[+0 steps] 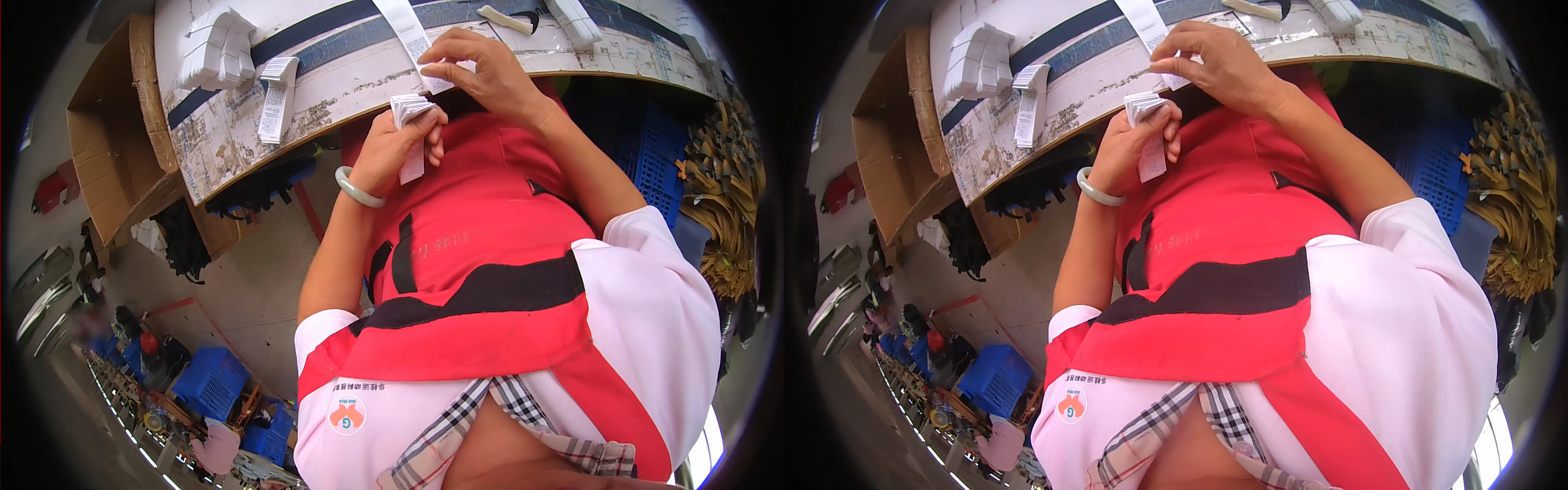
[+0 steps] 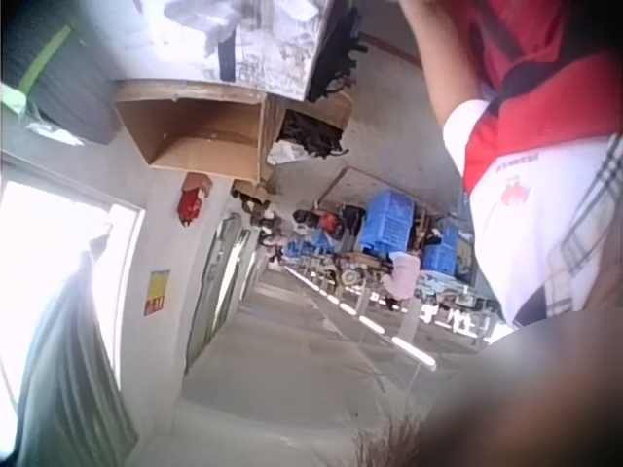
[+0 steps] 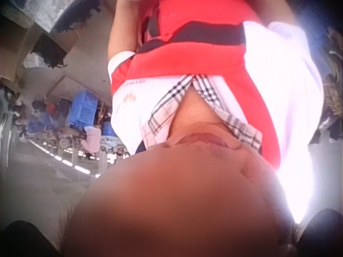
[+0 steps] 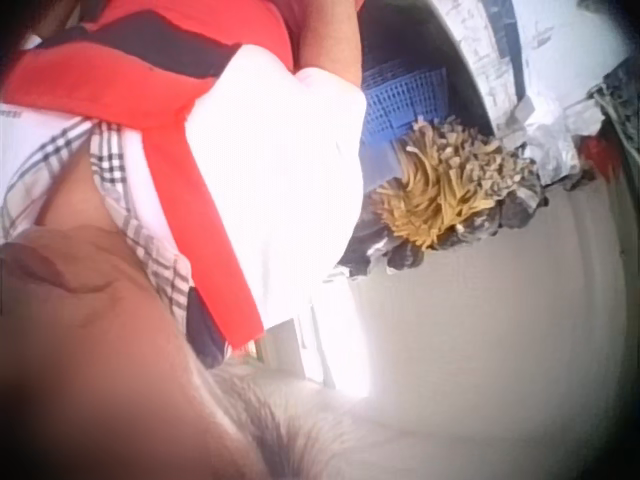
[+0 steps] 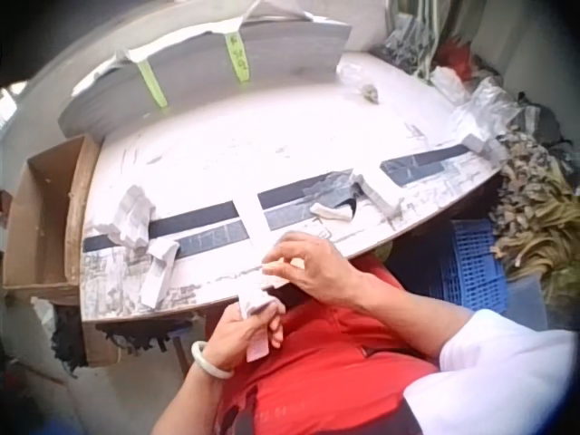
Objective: Checking and sorting white clothing tags or labels at a production workbench.
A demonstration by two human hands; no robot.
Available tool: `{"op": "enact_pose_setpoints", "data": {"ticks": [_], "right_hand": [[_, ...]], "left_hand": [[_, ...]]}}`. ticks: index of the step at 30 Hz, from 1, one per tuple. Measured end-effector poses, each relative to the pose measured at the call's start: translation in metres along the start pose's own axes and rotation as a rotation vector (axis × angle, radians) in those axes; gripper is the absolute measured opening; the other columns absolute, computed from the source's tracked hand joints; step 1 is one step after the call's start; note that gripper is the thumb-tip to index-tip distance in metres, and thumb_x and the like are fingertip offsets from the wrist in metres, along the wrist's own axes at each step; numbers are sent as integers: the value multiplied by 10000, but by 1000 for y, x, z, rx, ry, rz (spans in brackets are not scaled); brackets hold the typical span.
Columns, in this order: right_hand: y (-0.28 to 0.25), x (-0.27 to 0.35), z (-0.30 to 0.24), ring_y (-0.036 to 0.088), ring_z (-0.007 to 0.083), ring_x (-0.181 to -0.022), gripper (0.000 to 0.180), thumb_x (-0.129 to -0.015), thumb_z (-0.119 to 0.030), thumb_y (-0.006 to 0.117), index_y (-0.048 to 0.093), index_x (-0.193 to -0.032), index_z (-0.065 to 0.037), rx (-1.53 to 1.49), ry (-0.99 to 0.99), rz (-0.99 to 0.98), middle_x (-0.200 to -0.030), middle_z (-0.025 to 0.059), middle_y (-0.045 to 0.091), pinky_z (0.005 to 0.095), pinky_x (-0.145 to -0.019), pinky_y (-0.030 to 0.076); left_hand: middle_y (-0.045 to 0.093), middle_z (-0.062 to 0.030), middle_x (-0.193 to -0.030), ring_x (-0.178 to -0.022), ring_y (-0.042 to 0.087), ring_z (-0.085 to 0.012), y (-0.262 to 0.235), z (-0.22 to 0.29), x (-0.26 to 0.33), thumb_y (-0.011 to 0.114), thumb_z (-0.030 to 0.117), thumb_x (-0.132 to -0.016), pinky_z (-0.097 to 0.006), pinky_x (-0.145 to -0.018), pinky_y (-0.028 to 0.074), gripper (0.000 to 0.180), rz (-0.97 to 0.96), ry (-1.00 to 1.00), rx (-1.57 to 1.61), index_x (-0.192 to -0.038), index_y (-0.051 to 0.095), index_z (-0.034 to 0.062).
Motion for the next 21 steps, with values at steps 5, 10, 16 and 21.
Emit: {"op": "enact_pose_setpoints", "data": {"ticks": [5, 10, 16, 21], "right_hand": [[-83, 1, 10, 595, 293, -810, 194, -814, -166, 720, 694, -950, -31, 676, -69, 447, -913, 137, 639, 371, -713, 489], [-91, 2, 40, 602, 294, -821, 182, -790, -178, 734, 707, -693, -26, 515, 188, 442, -811, 133, 638, 379, -745, 483], [-69, -5, 14, 584, 294, -872, 161, -803, -181, 726, 711, -900, -53, 712, -368, 446, -865, 119, 630, 384, -805, 472], [-18, -39, -3, 568, 298, -926, 187, -796, -172, 725, 704, -961, -85, 234, -352, 294, -947, 104, 619, 394, -830, 464]], "left_hand": [[540, -28, -729, -622, 552, -121, -16, -5, -1, 594, 178, -964, -246, -548, 459, 170, 108, 27, 22, -988, 603, 9], [515, -24, -733, -625, 508, -118, -16, 3, -2, 599, 195, -963, -243, -557, 429, 187, 117, 56, 18, -983, 597, 9], [506, -19, -740, -626, 492, -111, -25, 7, 1, 600, 189, -962, -241, -560, 422, 185, 169, 61, 28, -994, 590, 8], [513, -15, -729, -617, 493, -103, -23, 9, -4, 618, 175, -951, -238, -548, 414, 178, 168, 59, 50, -996, 596, 4]]}}
Point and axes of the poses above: each hand's wrist, its own x-axis away from the middle knuckle, its own y-axis out of the palm, z = x × y, the point moved 8 cm from there along -x, towards the middle knuckle
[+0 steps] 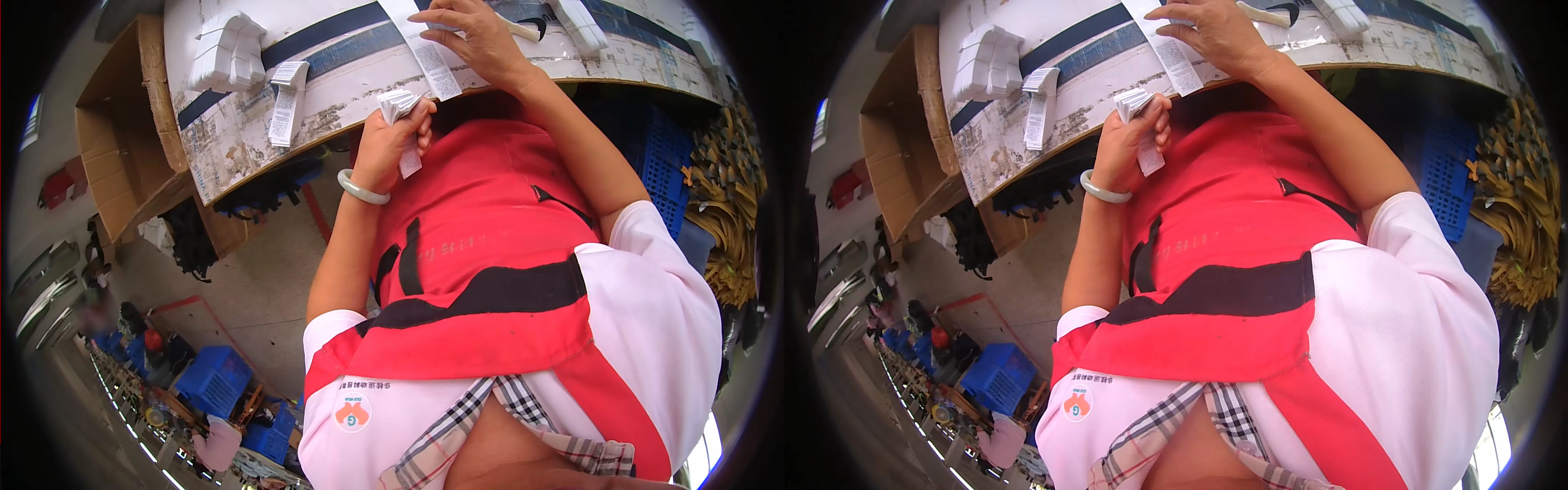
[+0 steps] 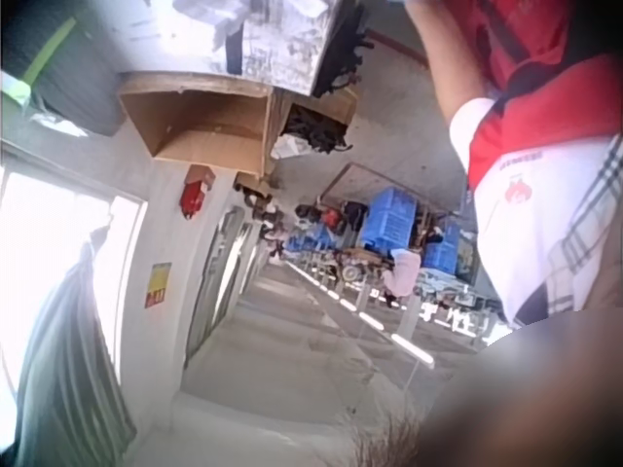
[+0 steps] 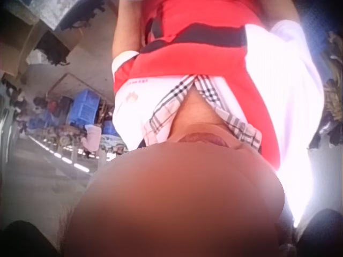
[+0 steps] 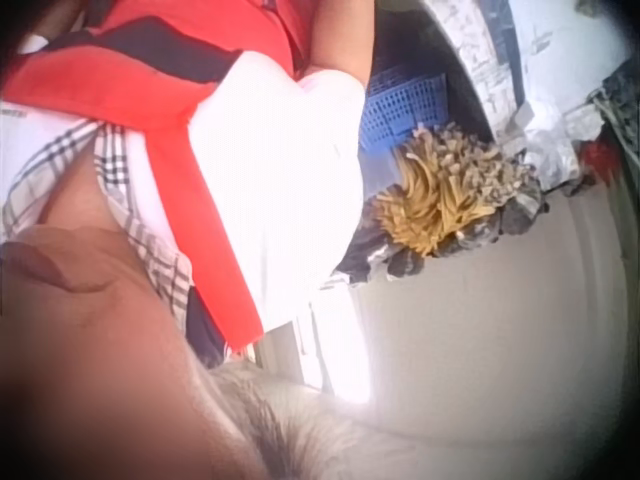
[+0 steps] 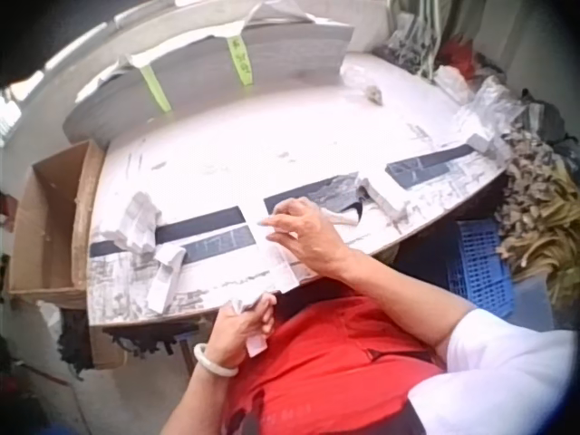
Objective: Checking and sorting white clothing tags or labels at a production workbench.
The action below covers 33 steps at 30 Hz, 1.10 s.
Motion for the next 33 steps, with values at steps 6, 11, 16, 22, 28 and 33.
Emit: {"op": "enact_pose_setpoints", "data": {"ticks": [6, 11, 16, 22, 28, 33], "right_hand": [[22, 12, 21, 567, 284, -933, 125, -771, -161, 739, 726, -873, -90, 103, 156, -124, -938, 94, 618, 388, -838, 458], [15, 18, -2, 594, 269, -894, 111, -791, -173, 743, 731, -859, -86, -126, 253, -168, -896, 99, 619, 351, -786, 481], [13, 16, -24, 594, 114, -875, 189, -881, -166, 694, 708, -1034, -57, -359, 303, -329, -957, 21, 648, 259, -768, 485], [19, 26, -19, 596, 91, -835, 174, -902, -157, 679, 694, -996, -12, -435, 518, -465, -903, 23, 655, 228, -788, 487], [26, 34, -18, 586, 68, -846, 166, -916, -139, 662, 680, -1000, 3, -575, 565, -475, -905, 9, 647, 226, -787, 486], [27, 32, -21, 577, 66, -821, 144, -923, -128, 649, 656, -941, 14, -655, 602, -505, -858, 4, 624, 215, -759, 472]], "left_hand": [[563, -4, -713, -609, 512, -75, -3, 8, 0, 654, 128, -923, -223, -539, 409, 128, 74, 71, -180, -977, 658, 12], [633, -17, -778, -644, 549, -42, -18, 43, 0, 689, 65, -887, -182, -520, 398, 172, 311, 480, -425, -1050, 679, 14], [659, -17, -773, -671, 596, -77, -4, 73, 14, 654, -52, -822, -208, -591, 466, 200, 271, 769, -561, -1012, 689, -4], [656, -33, -735, -575, 569, -73, -13, 55, 9, 649, -69, -823, -192, -493, 420, 202, 224, 570, -366, -1012, 692, -11], [650, -17, -731, -586, 562, -61, -14, 45, 7, 646, -39, -824, -196, -507, 424, 202, 217, 516, -318, -1016, 696, -2], [645, -23, -725, -587, 565, -69, -14, 46, 8, 717, 33, -849, -189, -499, 404, 175, 183, 552, -281, -1019, 695, -7]]}}
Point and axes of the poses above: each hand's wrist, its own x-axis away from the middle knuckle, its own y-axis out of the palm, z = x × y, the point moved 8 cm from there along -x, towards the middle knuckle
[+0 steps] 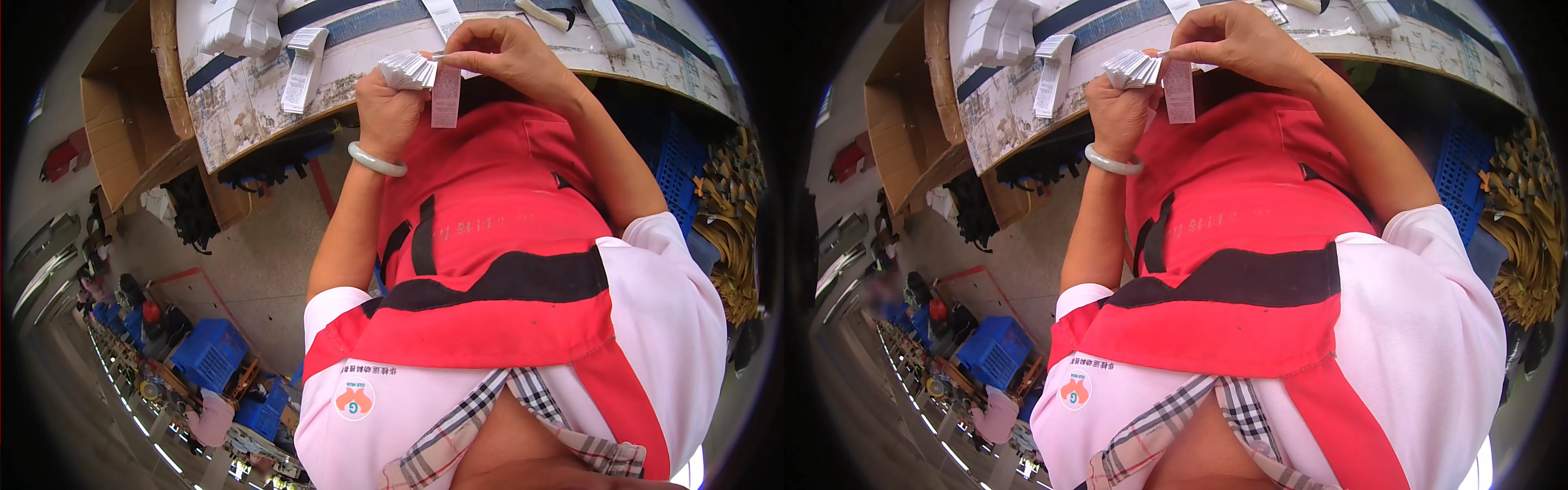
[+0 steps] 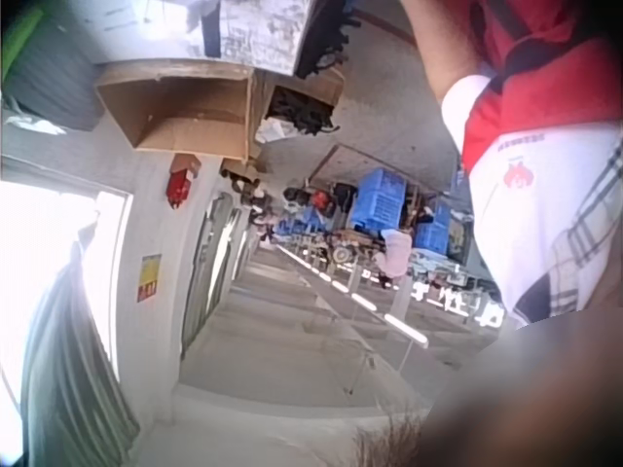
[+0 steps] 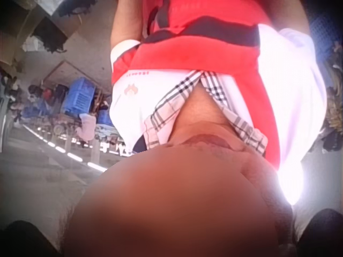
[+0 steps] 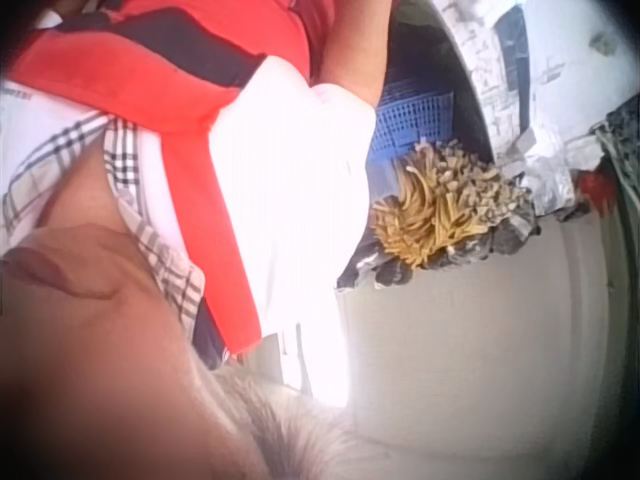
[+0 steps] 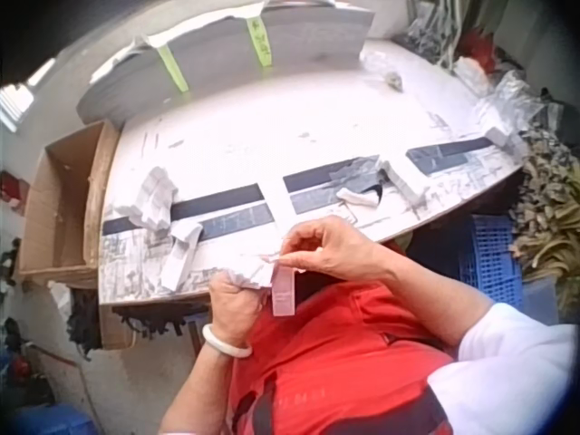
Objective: Checking and sorting white clothing tags or labels at a production workbench.
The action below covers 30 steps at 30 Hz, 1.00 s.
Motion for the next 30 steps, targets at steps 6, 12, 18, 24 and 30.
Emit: {"op": "enact_pose_setpoints", "data": {"ticks": [6, 12, 18, 24, 30], "right_hand": [[16, 7, -7, 564, 61, -766, 149, -918, -150, 662, 639, -896, -5, -225, 201, -185, -794, -3, 601, 201, -709, 454], [6, -11, 17, 598, 78, -757, 203, -899, -203, 675, 692, -998, -26, 6, 45, -33, -798, 35, 636, 243, -667, 481], [-41, -32, 9, 613, 279, -879, 120, -810, -174, 732, 728, -890, -84, 608, -218, 385, -904, 116, 615, 355, -757, 497], [-30, -23, 16, 577, 111, -854, 152, -894, -138, 675, 713, -1031, -84, 584, -337, 344, -1000, 15, 609, 243, -751, 469], [-13, -6, -9, 612, 119, -856, 205, -909, -175, 672, 682, -1034, -13, 164, -265, 176, -935, 38, 648, 249, -763, 497]], "left_hand": [[639, -60, -701, -504, 514, -84, 6, -19, 0, 678, 283, -913, -216, -435, 374, 306, -95, -335, 158, -971, 661, -17], [626, -68, -851, -696, 636, -142, 28, -33, 8, 585, 375, -958, -249, -572, 527, 402, -255, -443, 376, -1064, 595, -12], [526, -19, -763, -691, 583, -149, 26, -32, 8, 588, 246, -973, -257, -580, 489, 284, -186, -498, 378, -1088, 584, -13], [611, -14, -767, -647, 564, -75, -6, -17, -1, 657, 66, -899, -220, -562, 455, 132, 65, -254, -43, -1016, 646, 6], [680, -7, -870, -776, 615, -78, 0, 27, -7, 626, -58, -828, -225, -687, 506, 205, 43, 240, -279, -1012, 678, 16]]}}
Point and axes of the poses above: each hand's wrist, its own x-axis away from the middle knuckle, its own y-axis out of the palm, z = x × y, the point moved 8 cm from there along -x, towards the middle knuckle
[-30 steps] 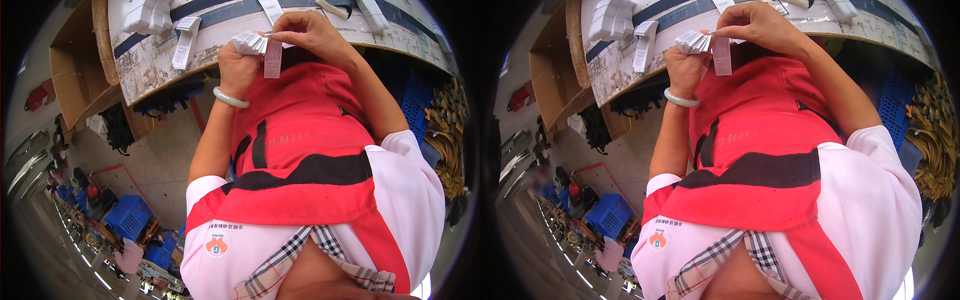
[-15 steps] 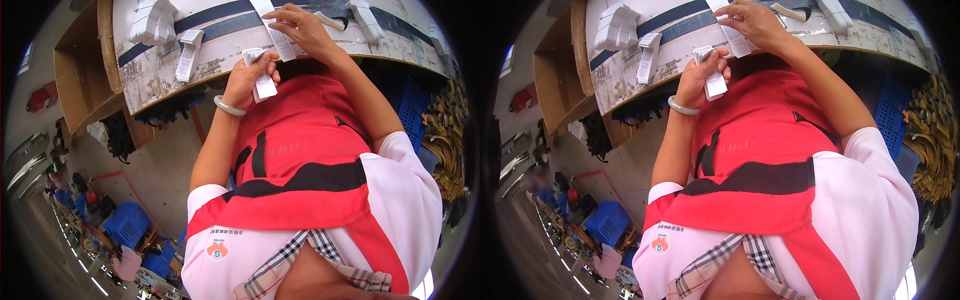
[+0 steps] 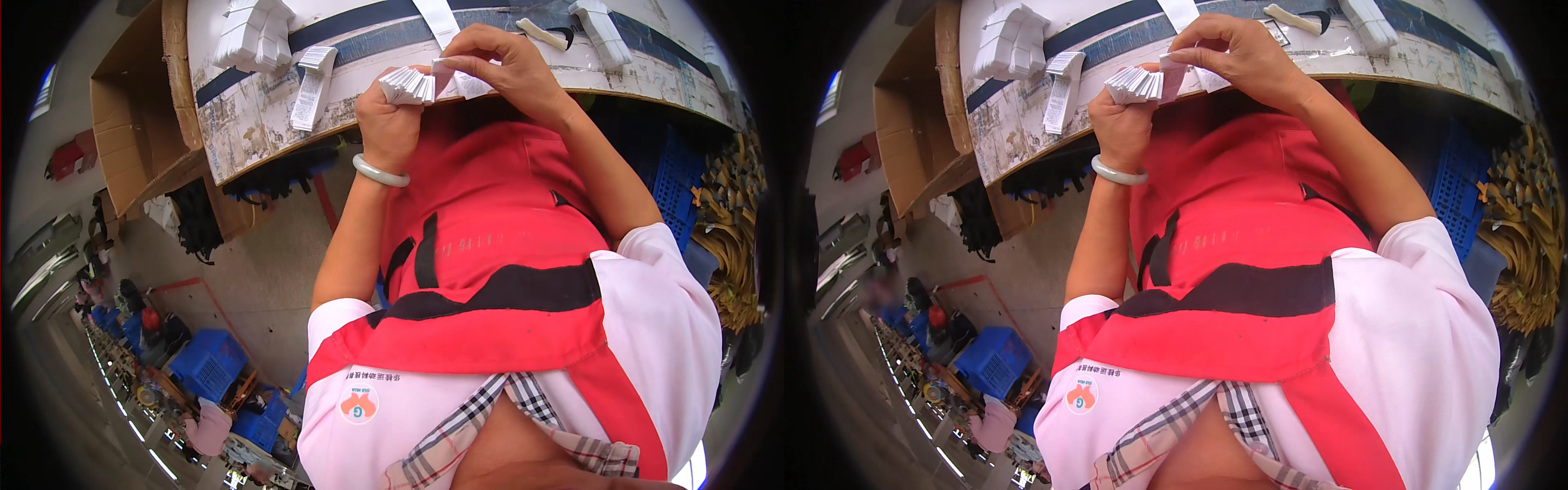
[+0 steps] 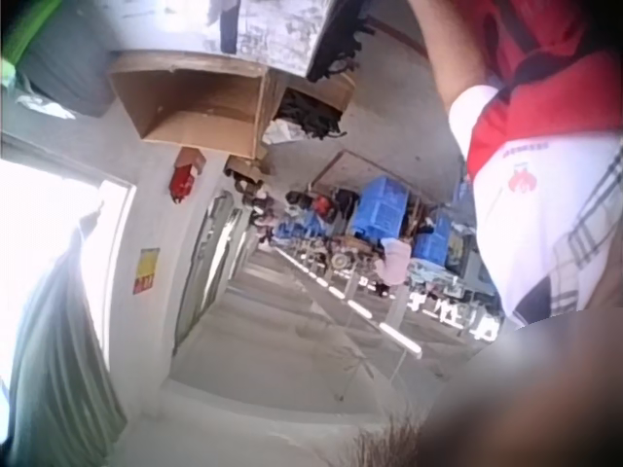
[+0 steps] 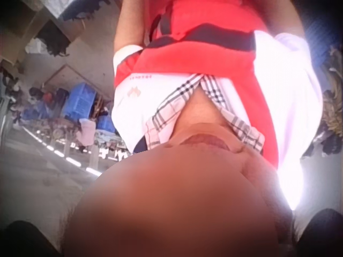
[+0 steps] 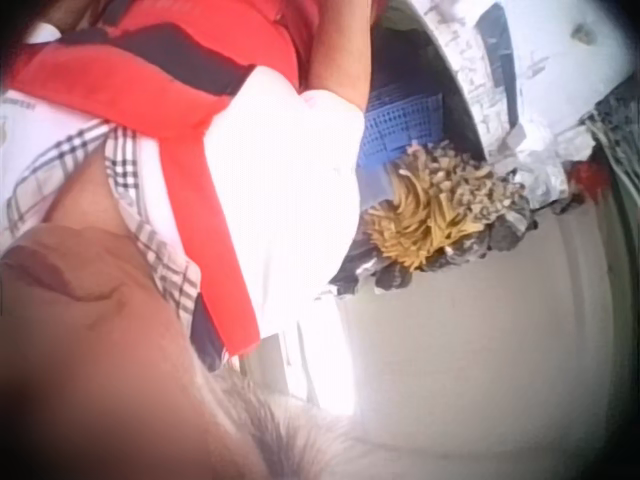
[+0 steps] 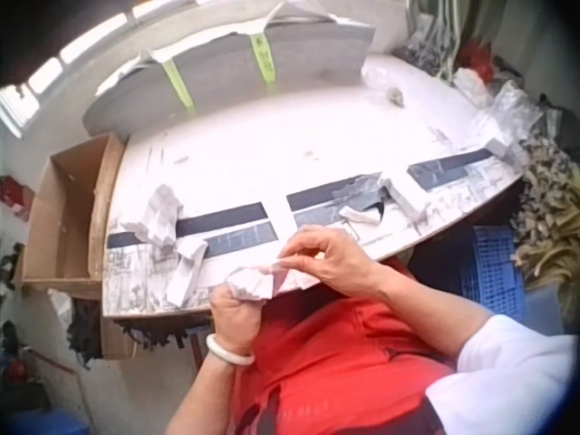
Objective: Checking and sorting white clothing tags or labels at a production workbench.
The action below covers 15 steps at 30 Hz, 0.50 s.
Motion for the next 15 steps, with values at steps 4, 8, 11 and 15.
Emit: {"op": "enact_pose_setpoints", "data": {"ticks": [4, 8, 11, 15], "right_hand": [[-1, 3, -3, 618, 124, -840, 204, -912, -166, 669, 677, -1025, 4, 1, 88, -38, -934, 61, 668, 248, -769, 502], [2, 7, 4, 618, 114, -815, 197, -907, -164, 674, 680, -1009, 5, 33, 113, -67, -892, 59, 675, 243, -751, 506], [5, 8, 3, 610, 102, -793, 183, -908, -153, 673, 679, -990, 10, -26, 125, -72, -860, 48, 672, 237, -730, 502], [8, 7, 3, 603, 97, -768, 181, -907, -156, 675, 677, -977, 11, -43, 153, -97, -833, 27, 666, 237, -709, 497]], "left_hand": [[673, -13, -842, -744, 604, -76, -1, -13, 6, 632, -66, -809, -226, -647, 497, 211, -5, -124, 89, -1004, 688, -8], [688, -10, -884, -805, 608, -69, 1, -16, 10, 609, -65, -817, -228, -684, 505, 218, -20, -188, 173, -1008, 694, -4], [685, -13, -872, -792, 608, -70, 5, -19, 8, 602, -71, -814, -227, -677, 507, 222, -10, -227, 216, -1008, 692, -10], [636, -15, -734, -582, 543, -60, 4, -18, 9, 644, -22, -847, -185, -506, 399, 190, -22, -212, 215, -1029, 696, -5]]}}
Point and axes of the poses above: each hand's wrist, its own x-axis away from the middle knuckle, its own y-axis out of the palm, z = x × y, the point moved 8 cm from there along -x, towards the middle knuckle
